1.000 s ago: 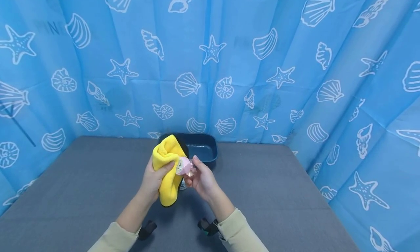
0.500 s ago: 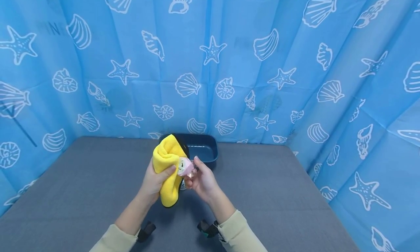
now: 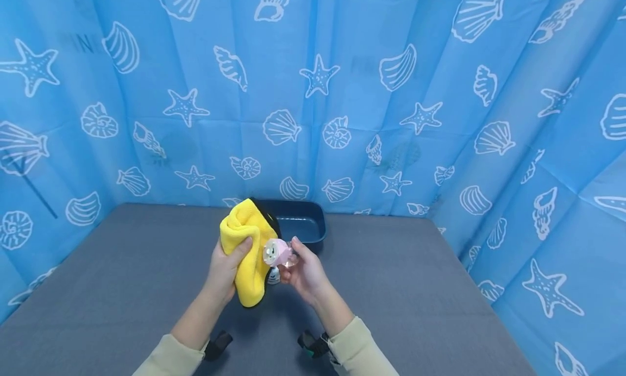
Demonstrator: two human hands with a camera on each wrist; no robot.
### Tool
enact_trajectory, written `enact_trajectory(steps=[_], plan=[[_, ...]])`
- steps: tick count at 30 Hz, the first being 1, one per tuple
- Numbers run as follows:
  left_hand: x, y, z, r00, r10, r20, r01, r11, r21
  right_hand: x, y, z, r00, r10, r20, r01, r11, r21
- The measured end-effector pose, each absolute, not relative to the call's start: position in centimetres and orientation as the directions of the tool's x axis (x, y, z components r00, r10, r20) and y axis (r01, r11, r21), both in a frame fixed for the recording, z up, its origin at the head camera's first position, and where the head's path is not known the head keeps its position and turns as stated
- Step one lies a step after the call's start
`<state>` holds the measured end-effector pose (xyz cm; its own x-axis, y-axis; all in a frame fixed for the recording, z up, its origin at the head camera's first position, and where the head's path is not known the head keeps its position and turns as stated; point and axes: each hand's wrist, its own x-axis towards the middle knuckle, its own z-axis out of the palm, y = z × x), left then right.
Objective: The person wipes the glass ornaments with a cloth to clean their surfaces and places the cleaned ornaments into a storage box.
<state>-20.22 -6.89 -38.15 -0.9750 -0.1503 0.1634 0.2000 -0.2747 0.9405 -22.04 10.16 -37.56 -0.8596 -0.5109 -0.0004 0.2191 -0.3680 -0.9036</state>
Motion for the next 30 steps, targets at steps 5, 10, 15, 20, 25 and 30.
enact_trajectory(steps=[5,10,15,20,25,30], plan=[[-19.92,-6.62,-38.23,-0.975,-0.079,0.206,0.217,-0.184,0.959,-22.05,9.81,-37.4,-0.894,-0.447,-0.03,0.188,-0.314,-0.931],[-19.96,-6.27,-38.48,-0.974,-0.053,0.222,0.228,-0.179,0.957,-21.92,9.45,-37.24,-0.896,-0.443,-0.042,0.184,-0.284,-0.941],[-20.1,-6.25,-38.46,-0.972,-0.158,0.172,0.191,-0.111,0.975,-21.84,9.47,-37.12,-0.892,-0.449,-0.046,0.197,-0.296,-0.935],[-20.27,-6.54,-38.48,-0.975,-0.184,0.127,0.165,-0.208,0.964,-21.86,9.63,-37.02,-0.874,-0.484,-0.039,0.211,-0.306,-0.928],[-20.02,-6.65,-38.48,-0.979,-0.131,0.155,0.187,-0.275,0.943,-22.0,9.78,-36.96,-0.875,-0.483,-0.035,0.216,-0.325,-0.921],[-19.96,-6.23,-38.79,-0.977,-0.1,0.187,0.207,-0.247,0.947,-22.1,9.57,-36.99,-0.869,-0.493,-0.029,0.206,-0.309,-0.928]])
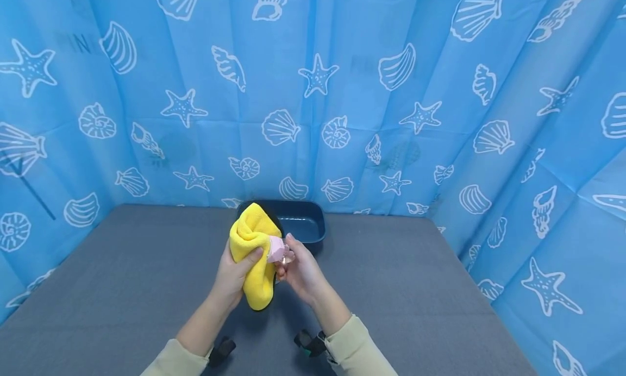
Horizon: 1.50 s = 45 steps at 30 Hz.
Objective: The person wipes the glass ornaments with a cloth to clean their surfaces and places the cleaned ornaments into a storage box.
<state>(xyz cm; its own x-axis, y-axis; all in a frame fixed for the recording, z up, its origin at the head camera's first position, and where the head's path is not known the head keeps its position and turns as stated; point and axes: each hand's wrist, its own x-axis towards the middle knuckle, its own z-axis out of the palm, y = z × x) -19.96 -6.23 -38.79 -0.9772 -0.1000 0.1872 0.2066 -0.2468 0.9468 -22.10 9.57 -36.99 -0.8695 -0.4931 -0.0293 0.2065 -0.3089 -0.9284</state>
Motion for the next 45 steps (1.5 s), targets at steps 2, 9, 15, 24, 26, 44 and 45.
enact_trajectory(steps=[2,9,15,24,26,44,45], plan=[[-20.1,-6.2,-39.0,-0.978,-0.102,0.183,0.203,-0.25,0.947,-22.1,9.5,-37.0,-0.875,-0.483,-0.033,0.207,-0.311,-0.928],[-20.6,-6.5,-39.3,-0.98,-0.163,0.114,0.152,-0.243,0.958,-22.2,9.8,-36.9,-0.901,-0.43,-0.049,0.206,-0.326,-0.923],[-20.5,-7.6,-39.0,-0.988,-0.145,0.061,0.109,-0.347,0.931,-22.8,10.3,-36.6,-0.942,-0.326,-0.078,0.165,-0.248,-0.955],[-20.6,-9.3,-38.6,-0.982,-0.186,0.027,0.096,-0.373,0.923,-24.9,11.2,-35.6,-0.981,-0.187,-0.049,0.054,-0.025,-0.998],[-20.6,-9.7,-38.6,-0.982,-0.189,0.023,0.093,-0.371,0.924,-25.3,11.3,-35.5,-0.986,-0.163,-0.044,0.042,0.014,-0.999],[-20.3,-12.5,-38.8,-0.966,-0.255,-0.038,0.063,-0.377,0.924,-30.0,12.8,-36.0,-0.997,-0.013,-0.082,0.077,0.214,-0.974],[-20.3,-12.6,-38.8,-0.966,-0.256,-0.038,0.065,-0.383,0.922,-30.3,12.8,-36.2,-0.997,-0.006,-0.081,0.078,0.21,-0.975]])
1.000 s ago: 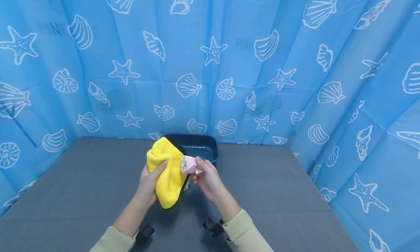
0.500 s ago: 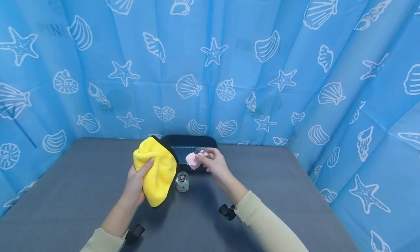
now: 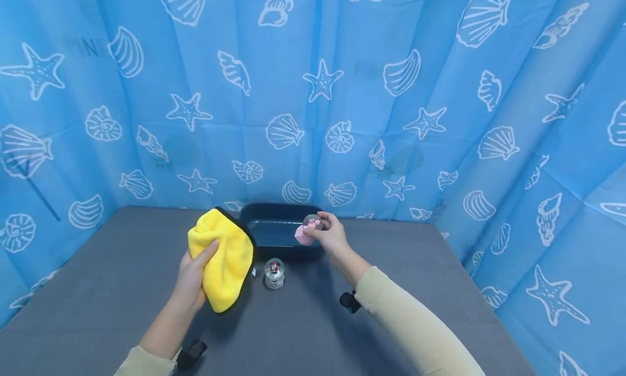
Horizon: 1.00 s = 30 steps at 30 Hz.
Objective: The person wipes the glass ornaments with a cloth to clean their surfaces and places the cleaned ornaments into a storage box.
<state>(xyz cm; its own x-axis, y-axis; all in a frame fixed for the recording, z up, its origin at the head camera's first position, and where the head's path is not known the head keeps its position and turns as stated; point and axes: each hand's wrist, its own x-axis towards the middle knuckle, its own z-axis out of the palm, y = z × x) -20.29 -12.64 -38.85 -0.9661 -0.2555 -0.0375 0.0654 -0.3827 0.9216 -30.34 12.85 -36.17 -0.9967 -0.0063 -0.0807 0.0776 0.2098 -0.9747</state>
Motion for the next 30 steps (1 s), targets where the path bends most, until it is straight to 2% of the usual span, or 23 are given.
enact_trajectory(steps=[14,30], plan=[[-19.8,-13.6,-38.6,-0.965,-0.26,-0.042,0.066,-0.392,0.918,-34.0,12.4,-37.4,-0.997,0.058,-0.046,0.059,0.242,-0.969],[-19.6,-14.2,-39.0,-0.964,-0.263,-0.038,0.065,-0.373,0.925,-36.8,11.1,-39.4,-0.99,0.107,-0.09,0.113,0.237,-0.965]])
